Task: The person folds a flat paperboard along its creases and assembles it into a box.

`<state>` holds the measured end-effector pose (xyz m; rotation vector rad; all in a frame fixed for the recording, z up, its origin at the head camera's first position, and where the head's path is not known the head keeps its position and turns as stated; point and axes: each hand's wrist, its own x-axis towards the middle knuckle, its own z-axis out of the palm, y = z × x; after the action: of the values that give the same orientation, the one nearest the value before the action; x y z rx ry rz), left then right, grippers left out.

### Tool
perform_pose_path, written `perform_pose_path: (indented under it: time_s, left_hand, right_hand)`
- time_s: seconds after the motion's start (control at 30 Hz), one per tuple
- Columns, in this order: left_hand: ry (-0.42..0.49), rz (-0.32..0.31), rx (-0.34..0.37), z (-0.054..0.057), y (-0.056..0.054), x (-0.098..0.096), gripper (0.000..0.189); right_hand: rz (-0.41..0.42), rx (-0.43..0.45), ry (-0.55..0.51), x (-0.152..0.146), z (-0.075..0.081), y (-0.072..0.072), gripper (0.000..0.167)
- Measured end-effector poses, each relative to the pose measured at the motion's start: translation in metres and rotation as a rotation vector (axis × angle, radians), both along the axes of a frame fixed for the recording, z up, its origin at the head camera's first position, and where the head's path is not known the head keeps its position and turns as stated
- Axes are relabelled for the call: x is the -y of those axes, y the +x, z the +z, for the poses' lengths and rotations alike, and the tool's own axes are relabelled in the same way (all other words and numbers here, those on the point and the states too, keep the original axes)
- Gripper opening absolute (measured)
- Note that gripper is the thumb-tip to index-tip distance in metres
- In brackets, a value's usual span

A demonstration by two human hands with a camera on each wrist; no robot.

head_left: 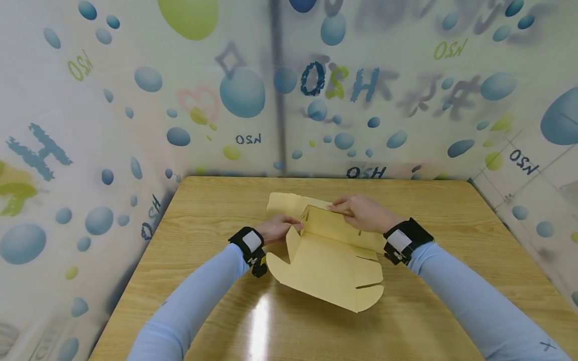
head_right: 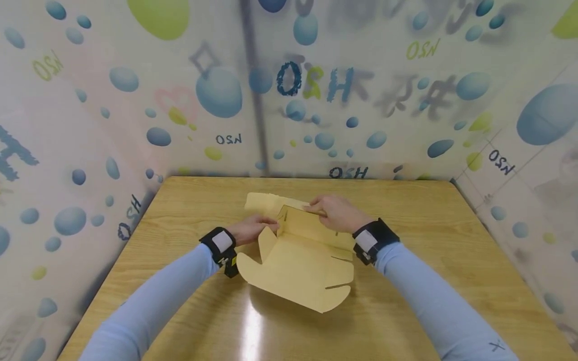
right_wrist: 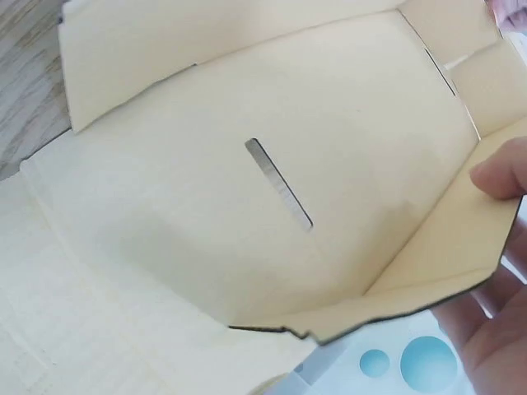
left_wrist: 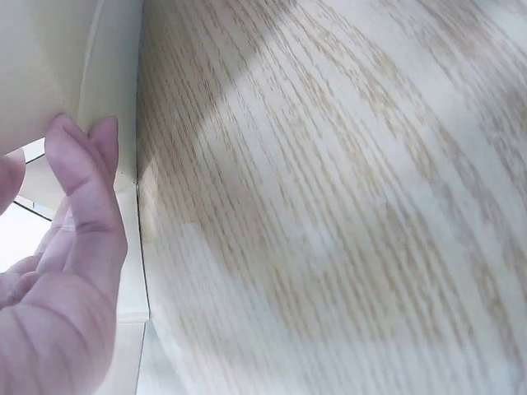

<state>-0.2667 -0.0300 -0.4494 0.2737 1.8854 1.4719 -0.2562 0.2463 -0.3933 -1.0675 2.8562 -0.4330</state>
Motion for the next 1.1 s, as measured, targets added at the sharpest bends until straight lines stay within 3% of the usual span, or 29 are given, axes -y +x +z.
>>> perform_pose_path:
  time_s: [0.3, 0.5, 0.67, 0.97, 1.03, 1.1]
  left_hand:
    - [-0.056, -0.014, -0.089, -0.002, -0.001, -0.001, 0.050]
    - [-0.094, -0.028, -0.123, 0.000, 0.003, 0.000, 0.050]
    - [-0.113, -0.022, -0.111, -0.003, 0.005, 0.001, 0.045]
    - [-0.173, -0.143, -0.184, -0.002, 0.007, 0.015, 0.046]
    - [-0.134, -0.140, -0.189, -0.002, 0.002, 0.021, 0.044]
    - [-0.119, -0.091, -0.233, 0.004, -0.002, 0.027, 0.041]
  right_hand:
    - [0.018, 0.025, 0.008, 0.003, -0.001, 0.003, 0.045]
    - [-0.007, 0.126, -0.067, 0.005, 0.003, 0.003, 0.041]
    - [-0.007, 0.162, -0.054, 0.006, 0.006, 0.002, 0.041]
    - [0.004, 0.190, -0.043, 0.006, 0.007, 0.001, 0.042]
    - [0.010, 0.184, -0.042, 0.006, 0.006, 0.001, 0.041]
    - [0.017, 0.182, -0.043, 0.005, 0.006, 0.001, 0.041]
